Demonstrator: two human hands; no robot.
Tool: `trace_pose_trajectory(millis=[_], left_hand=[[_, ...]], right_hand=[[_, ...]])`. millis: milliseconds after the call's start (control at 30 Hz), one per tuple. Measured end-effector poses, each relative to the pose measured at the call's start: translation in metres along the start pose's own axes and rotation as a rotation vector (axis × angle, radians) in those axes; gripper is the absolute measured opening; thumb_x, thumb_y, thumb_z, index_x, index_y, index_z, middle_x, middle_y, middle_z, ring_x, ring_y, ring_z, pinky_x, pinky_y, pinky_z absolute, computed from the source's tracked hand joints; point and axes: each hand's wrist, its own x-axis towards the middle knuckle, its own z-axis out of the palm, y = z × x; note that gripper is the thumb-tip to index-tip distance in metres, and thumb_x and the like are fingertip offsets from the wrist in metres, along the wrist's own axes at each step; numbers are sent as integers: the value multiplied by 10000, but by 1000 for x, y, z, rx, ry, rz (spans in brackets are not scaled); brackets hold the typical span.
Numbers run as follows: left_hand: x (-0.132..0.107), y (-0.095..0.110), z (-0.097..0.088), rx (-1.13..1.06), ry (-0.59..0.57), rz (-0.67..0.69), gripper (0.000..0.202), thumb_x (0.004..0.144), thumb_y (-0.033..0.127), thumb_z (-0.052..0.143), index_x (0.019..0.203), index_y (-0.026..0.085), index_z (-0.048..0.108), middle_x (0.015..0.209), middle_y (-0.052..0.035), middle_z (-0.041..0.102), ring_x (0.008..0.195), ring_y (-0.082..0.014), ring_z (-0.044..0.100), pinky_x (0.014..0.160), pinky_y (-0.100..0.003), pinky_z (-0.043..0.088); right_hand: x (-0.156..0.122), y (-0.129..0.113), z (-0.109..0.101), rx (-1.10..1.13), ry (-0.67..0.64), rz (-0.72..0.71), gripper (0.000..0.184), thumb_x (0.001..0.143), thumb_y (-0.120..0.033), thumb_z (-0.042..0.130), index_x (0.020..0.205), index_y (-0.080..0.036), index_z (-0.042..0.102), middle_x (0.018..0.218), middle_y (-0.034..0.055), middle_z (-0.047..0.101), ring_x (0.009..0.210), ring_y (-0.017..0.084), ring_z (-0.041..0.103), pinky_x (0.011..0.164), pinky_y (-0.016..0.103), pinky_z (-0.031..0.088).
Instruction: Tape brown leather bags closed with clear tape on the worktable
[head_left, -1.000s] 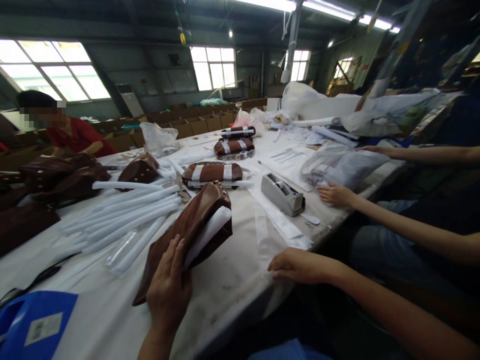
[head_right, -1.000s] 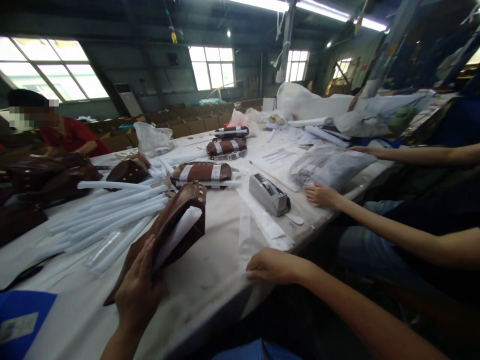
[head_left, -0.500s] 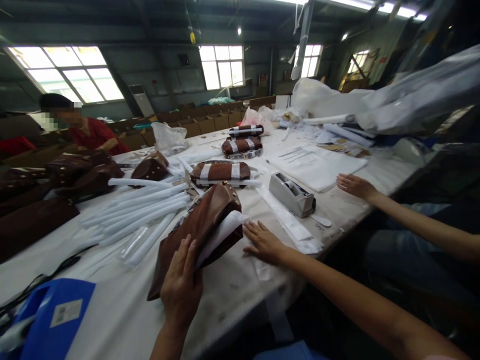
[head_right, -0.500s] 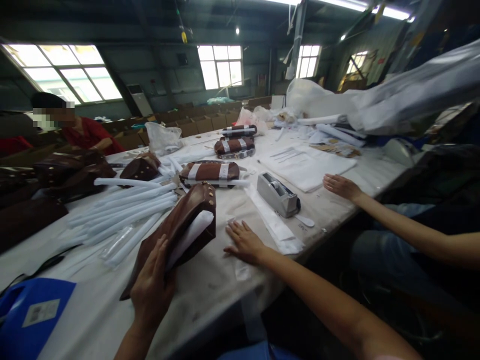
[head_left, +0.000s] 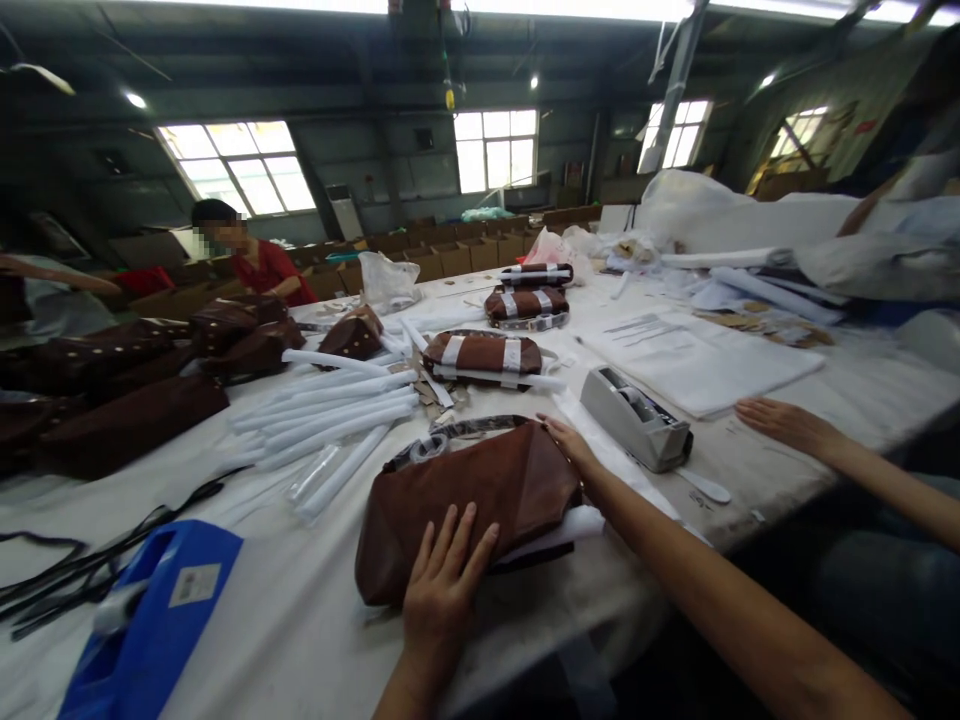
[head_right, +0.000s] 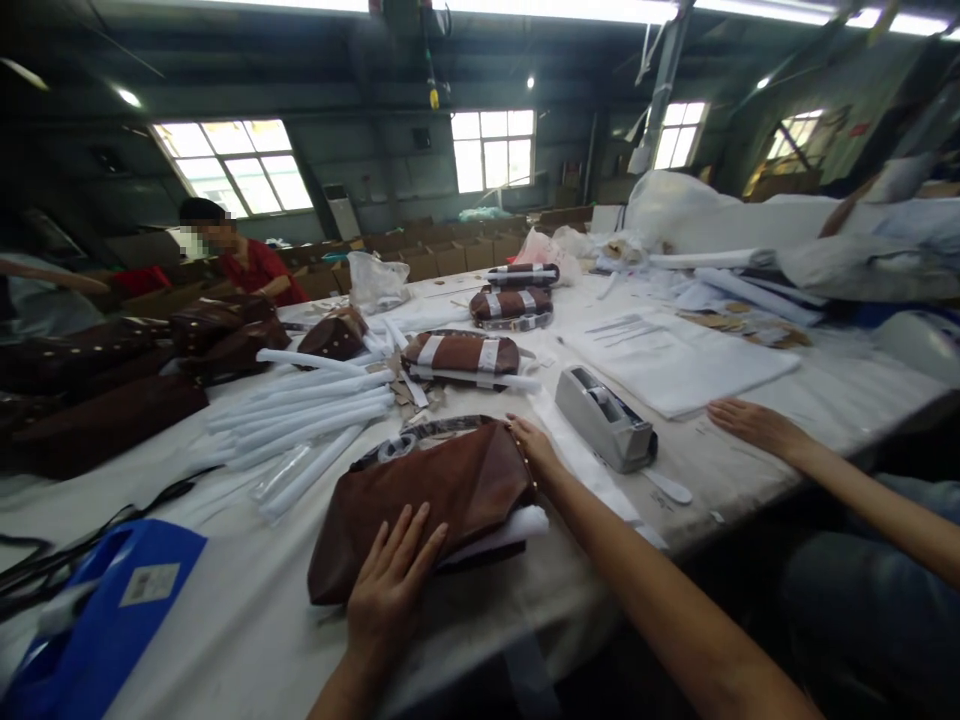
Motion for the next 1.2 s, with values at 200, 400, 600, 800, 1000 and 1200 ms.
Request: trace_pose_trajectory(millis=[200,400,600,800,1000,1200], left_hand=[[-9,20,22,18,51,-16,424,1033,305,385,1437,382,485,1489,18,520,1364,-227,500,1179,-433,356],[-9,25,29,35,69,-34,425,1029,322,389,1437,403,478,1500,31,505,1353,-225,511,1150,-429,388],[-12,25,32,25,62,-41,440,1020,311,414,1449,397,459,1501,18,506,1348,-228,516,1124,-436,416],[-12,26,31,29,79,-43,438,1016,327,425,1445,404,463,1503,28,504,1350,-228,513,1110,-435,432],[-12,25,27,23,56,-34,439,1016,341,422,1450,398,457,1490,27,521,1348,-226,515,1104,-433,444],[-14,25,32,20,48,-40,455,1021,309,408,1467,393,434,1512,22,492,1378,-239,482,1114,-456,431]], right_hand=[[25,-33,-14,-428,-47,-138,349,956,-500,497,1090,-250,702,1476,56,510,1346,268,472,1115,445,390],[47,-52,33,-1018,-296,-64,148,782,-315,797,822,-176,764,1405,155,566,1430,391,309,1174,529,232],[64,-50,72,-1361,-326,164,343,923,-358,680,1203,-168,629,1347,105,571,1292,313,489,1095,594,363],[63,-47,67,-1297,-373,293,308,954,-355,648,1186,-156,618,1201,88,630,1039,234,637,887,443,558],[54,-47,45,-1069,-423,135,240,958,-375,638,1035,-150,667,1061,44,677,928,201,658,827,378,567],[33,-50,33,-1080,-298,-10,192,933,-333,647,1028,-169,681,1022,64,706,962,214,651,901,385,505]])
